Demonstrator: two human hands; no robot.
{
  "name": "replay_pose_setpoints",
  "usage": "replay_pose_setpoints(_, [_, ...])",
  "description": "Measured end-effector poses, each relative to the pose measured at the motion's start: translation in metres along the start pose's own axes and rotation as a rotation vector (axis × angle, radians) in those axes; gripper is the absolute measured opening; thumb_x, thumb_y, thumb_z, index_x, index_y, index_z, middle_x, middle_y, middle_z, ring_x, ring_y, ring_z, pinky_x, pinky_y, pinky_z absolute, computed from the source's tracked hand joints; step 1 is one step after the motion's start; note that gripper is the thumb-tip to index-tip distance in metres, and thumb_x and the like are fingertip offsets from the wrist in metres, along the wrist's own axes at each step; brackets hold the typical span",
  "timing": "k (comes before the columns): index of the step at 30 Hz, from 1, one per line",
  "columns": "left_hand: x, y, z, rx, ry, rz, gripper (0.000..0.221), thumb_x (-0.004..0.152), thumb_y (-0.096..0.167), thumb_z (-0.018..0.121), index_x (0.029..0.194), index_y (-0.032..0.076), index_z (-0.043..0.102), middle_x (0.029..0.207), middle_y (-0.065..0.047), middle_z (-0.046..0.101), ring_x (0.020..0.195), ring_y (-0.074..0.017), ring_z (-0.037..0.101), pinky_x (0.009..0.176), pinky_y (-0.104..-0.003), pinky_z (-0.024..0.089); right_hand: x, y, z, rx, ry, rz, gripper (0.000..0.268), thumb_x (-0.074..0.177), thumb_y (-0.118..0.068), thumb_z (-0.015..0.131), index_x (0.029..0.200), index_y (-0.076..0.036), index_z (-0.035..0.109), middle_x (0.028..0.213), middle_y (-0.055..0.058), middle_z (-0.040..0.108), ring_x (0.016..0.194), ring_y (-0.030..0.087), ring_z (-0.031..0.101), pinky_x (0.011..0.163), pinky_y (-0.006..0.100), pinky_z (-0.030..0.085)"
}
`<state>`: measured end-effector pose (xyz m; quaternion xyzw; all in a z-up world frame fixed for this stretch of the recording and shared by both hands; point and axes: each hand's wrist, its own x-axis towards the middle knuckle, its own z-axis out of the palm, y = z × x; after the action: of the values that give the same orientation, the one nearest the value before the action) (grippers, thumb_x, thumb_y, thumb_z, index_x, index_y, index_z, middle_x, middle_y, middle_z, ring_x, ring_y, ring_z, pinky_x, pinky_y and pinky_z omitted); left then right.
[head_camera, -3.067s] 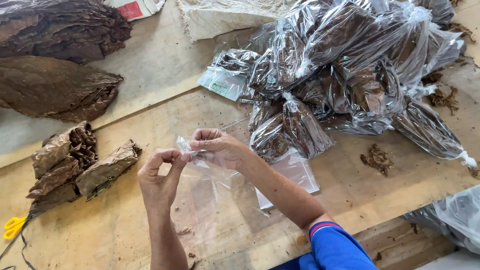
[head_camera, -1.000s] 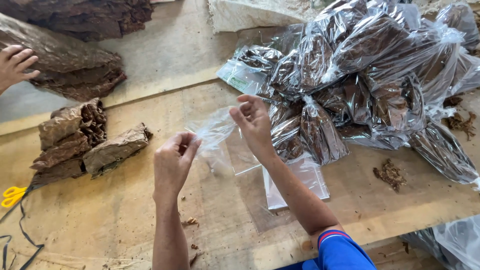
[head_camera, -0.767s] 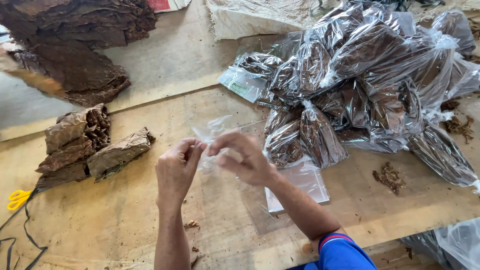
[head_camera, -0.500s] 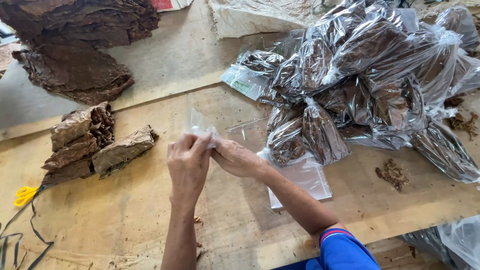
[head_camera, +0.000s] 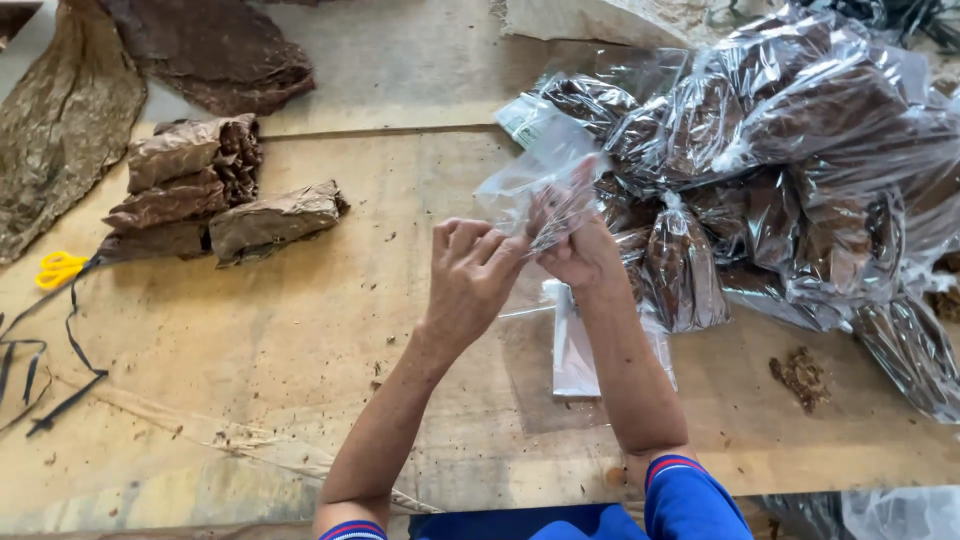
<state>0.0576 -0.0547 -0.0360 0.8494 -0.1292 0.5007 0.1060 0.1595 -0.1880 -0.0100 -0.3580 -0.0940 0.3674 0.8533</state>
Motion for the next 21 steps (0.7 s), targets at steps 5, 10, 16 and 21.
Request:
replay_pose_setpoints(5, [0.014,-0.005,-0.018,-0.080,0.057,-0.040,0.010,0.095,0.014,0.074,0.105,0.016,0.073,0.082,0.000,0.063,0.089,-0.0215,0.061,0.087,-0.040,0.046,0.027,0.018,-0.053,0.424,-0.159,-0.028,0.059,0.094,-0.064,0.056,0.113,-0.009,0.068,0.098,0.011,0.074,0.088,0.029,0.075,0.077,0.045,0.066])
replay_pose_setpoints(10, [-0.004,-0.001,0.017,-0.230,0.093,-0.004,0.004,0.099,0.016,0.069,0.102,0.016,0.072,0.085,-0.003,0.065,0.095,-0.0270,0.065,0.085,-0.040,0.051,0.027,0.033,0.011,0.992,-1.104,-0.415,0.068,0.115,-0.042,0.045,0.150,0.016,0.044,0.144,0.037,0.053,0.143,0.049,0.045,0.131,0.057,0.029])
replay_pose_setpoints(16, [0.015,0.020,0.000,-0.827,0.087,-0.077,0.011,0.102,0.013,0.063,0.102,0.008,0.073,0.089,-0.008,0.067,0.097,-0.0340,0.071,0.083,-0.041,0.058,0.066,0.009,-0.054,0.261,-0.556,-0.527,0.044,0.110,-0.052,0.046,0.153,-0.044,0.051,0.168,0.002,0.039,0.161,0.037,0.029,0.135,0.053,0.025])
replay_pose_setpoints(21, [0.015,0.027,0.004,-0.944,0.035,-0.091,0.020,0.104,0.021,0.064,0.093,0.005,0.069,0.080,-0.011,0.060,0.081,-0.0372,0.067,0.079,-0.041,0.057,0.115,0.016,-0.088,-0.328,-0.313,-0.830,0.091,0.102,-0.016,0.075,0.169,-0.021,0.014,0.158,0.027,0.045,0.146,0.045,0.045,0.120,0.053,0.044])
